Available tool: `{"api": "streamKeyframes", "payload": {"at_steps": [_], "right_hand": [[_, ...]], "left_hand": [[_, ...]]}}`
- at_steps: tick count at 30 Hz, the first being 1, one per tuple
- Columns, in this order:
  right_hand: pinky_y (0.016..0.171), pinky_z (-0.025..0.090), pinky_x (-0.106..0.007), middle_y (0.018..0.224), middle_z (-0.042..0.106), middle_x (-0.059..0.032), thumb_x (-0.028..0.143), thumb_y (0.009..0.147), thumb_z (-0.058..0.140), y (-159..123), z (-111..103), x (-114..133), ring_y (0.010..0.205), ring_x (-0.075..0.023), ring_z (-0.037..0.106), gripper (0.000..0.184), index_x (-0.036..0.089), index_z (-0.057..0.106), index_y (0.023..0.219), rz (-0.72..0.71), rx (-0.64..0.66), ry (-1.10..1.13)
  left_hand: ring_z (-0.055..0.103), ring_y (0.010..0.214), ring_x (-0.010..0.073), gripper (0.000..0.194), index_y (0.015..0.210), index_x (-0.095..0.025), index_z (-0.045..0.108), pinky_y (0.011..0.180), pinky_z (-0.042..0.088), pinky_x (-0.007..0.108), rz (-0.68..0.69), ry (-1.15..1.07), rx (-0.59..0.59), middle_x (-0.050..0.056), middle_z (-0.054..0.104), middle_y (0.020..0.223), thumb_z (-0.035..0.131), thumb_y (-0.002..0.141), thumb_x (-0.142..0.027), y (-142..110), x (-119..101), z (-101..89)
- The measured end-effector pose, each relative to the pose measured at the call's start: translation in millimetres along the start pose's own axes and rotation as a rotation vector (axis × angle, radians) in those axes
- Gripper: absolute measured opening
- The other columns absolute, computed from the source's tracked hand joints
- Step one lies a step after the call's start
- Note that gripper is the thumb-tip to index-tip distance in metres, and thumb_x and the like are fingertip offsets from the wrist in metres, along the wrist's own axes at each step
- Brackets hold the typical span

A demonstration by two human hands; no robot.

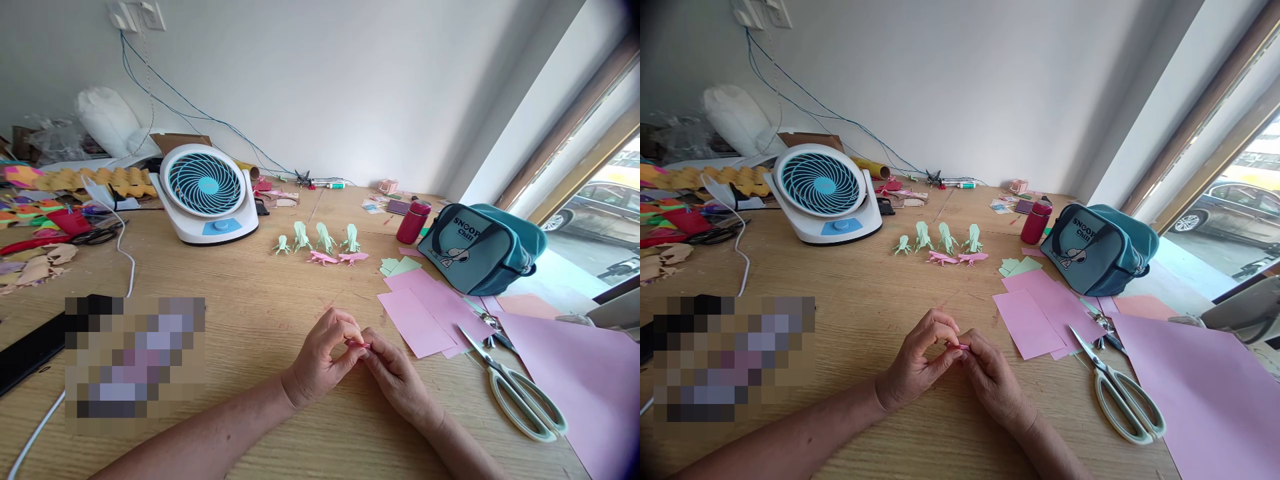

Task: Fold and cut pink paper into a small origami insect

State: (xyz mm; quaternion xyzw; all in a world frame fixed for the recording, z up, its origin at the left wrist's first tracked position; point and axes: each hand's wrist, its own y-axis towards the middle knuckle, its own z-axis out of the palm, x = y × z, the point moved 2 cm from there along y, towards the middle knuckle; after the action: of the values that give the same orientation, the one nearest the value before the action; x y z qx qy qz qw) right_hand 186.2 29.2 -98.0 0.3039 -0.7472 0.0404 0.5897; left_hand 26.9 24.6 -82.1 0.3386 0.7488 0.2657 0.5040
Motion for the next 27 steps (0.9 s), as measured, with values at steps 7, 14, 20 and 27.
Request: {"api": "streamKeyframes", "payload": {"at_steps": [7, 14, 20, 27], "right_hand": [[0.077, 0.046, -0.029, 0.087, 0.057, -0.0027, 0.033, 0.102, 0.044, 0.0, 0.6, 0.3, 0.082, -0.0178, 0.053, 0.023, 0.023, 0.065, 0.101, -0.001, -0.001, -0.002], [0.075, 0.047, -0.029, 0.086, 0.057, -0.0028, 0.037, 0.102, 0.044, -0.2, 0.1, 2.1, 0.080, -0.0177, 0.053, 0.026, 0.022, 0.065, 0.101, -0.001, -0.015, -0.025], [0.080, 0.047, -0.030, 0.093, 0.060, -0.0041, 0.035, 0.102, 0.043, -0.3, 0.7, 2.1, 0.086, -0.0186, 0.055, 0.025, 0.023, 0.065, 0.104, -0.007, 0.006, -0.002], [0.079, 0.046, -0.028, 0.089, 0.058, -0.0025, 0.033, 0.102, 0.044, 0.1, -0.1, 1.0, 0.084, -0.0172, 0.054, 0.023, 0.023, 0.065, 0.103, -0.013, -0.001, -0.001]], "left_hand": [[0.058, 0.090, 0.0177, 0.013, 0.088, -0.019, 0.054, 0.086, 0.048, 0.032, -0.006, 0.005, -0.002, 0.005, 0.059, 0.089, 0.061, 0.087, -0.009, 1.2, -1.1, -0.2], [0.058, 0.091, 0.0179, 0.012, 0.089, -0.020, 0.054, 0.084, 0.048, 0.032, -0.008, 0.008, -0.002, 0.005, 0.059, 0.090, 0.061, 0.088, -0.010, 0.8, -0.5, -0.2], [0.059, 0.091, 0.0181, 0.012, 0.085, -0.020, 0.053, 0.093, 0.047, 0.036, -0.022, 0.000, 0.005, 0.004, 0.059, 0.089, 0.062, 0.088, -0.013, -0.1, 0.7, 0.3], [0.059, 0.095, 0.0194, 0.011, 0.084, -0.020, 0.055, 0.092, 0.047, 0.036, -0.034, -0.009, 0.022, 0.005, 0.060, 0.091, 0.064, 0.086, -0.014, 0.1, 2.6, -0.5]]}}
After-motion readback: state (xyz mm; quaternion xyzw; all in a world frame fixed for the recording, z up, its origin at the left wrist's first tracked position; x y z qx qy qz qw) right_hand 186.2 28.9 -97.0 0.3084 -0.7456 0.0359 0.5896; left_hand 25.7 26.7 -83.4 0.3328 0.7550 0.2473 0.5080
